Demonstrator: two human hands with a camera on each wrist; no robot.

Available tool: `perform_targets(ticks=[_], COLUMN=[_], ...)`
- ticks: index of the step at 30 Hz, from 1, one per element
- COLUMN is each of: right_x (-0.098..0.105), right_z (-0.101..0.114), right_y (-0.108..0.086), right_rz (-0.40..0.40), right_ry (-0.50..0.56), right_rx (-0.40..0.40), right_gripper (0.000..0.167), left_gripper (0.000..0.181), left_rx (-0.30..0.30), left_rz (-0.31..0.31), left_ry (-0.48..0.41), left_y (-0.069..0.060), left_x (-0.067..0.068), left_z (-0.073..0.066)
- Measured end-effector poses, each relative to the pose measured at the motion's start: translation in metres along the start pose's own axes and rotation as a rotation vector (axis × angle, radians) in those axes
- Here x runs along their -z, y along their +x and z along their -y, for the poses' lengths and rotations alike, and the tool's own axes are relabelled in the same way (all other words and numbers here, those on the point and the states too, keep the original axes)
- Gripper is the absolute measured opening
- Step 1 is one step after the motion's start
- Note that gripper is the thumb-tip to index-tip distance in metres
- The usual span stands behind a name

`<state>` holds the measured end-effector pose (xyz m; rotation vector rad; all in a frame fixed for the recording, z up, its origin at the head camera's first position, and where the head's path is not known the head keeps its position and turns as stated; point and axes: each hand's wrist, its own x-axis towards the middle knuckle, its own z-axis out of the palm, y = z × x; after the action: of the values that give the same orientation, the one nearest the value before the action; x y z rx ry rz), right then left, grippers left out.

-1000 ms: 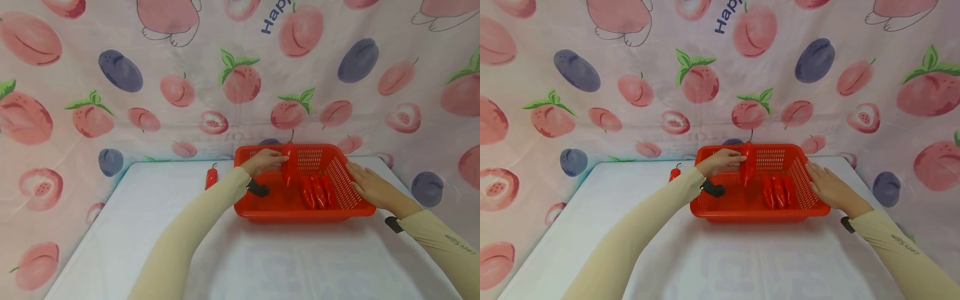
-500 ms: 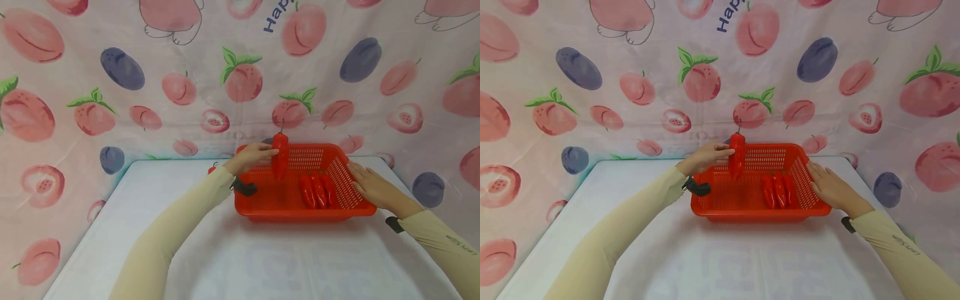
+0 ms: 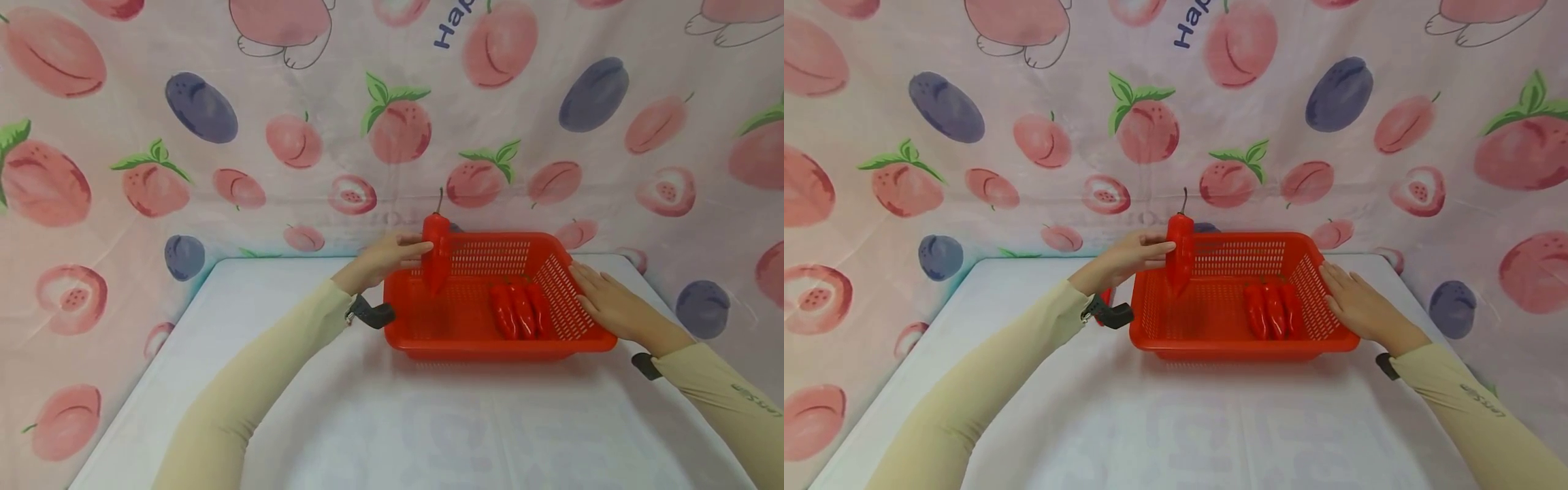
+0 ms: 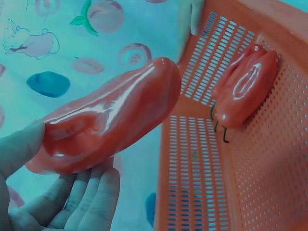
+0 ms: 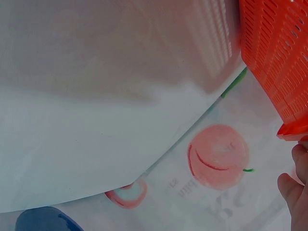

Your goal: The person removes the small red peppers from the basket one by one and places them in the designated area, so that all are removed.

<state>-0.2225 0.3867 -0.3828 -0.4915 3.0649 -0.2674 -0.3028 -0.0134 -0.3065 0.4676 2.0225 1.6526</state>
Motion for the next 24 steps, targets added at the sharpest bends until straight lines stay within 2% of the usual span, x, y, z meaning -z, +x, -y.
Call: perform_targets(ticks=[6,9,24], right_x=[0.003,0.003,0.002], right_z=[0.004,0.005,0.003], right_y=[0.000,0.000,0.000], right_rz=[0.025,0.016,0.006], right_ry=[0.005,-0.008,-0.022], right_rx=[-0.026,-0.020,-0.009], right_gripper=[0.069,0.070,0.070], left_gripper=[0.052,0.053,0.054], left_rx=[0.004,0.031,0.053], left_rz=[-0.019,-0.048,-0.155], left_ry=[0.010,0.000,0.024], left_y=[-0.014,-0.021,-0.056], left_x=[0.015,0.023,0.071], left_z=[0.004,0.008,0.030])
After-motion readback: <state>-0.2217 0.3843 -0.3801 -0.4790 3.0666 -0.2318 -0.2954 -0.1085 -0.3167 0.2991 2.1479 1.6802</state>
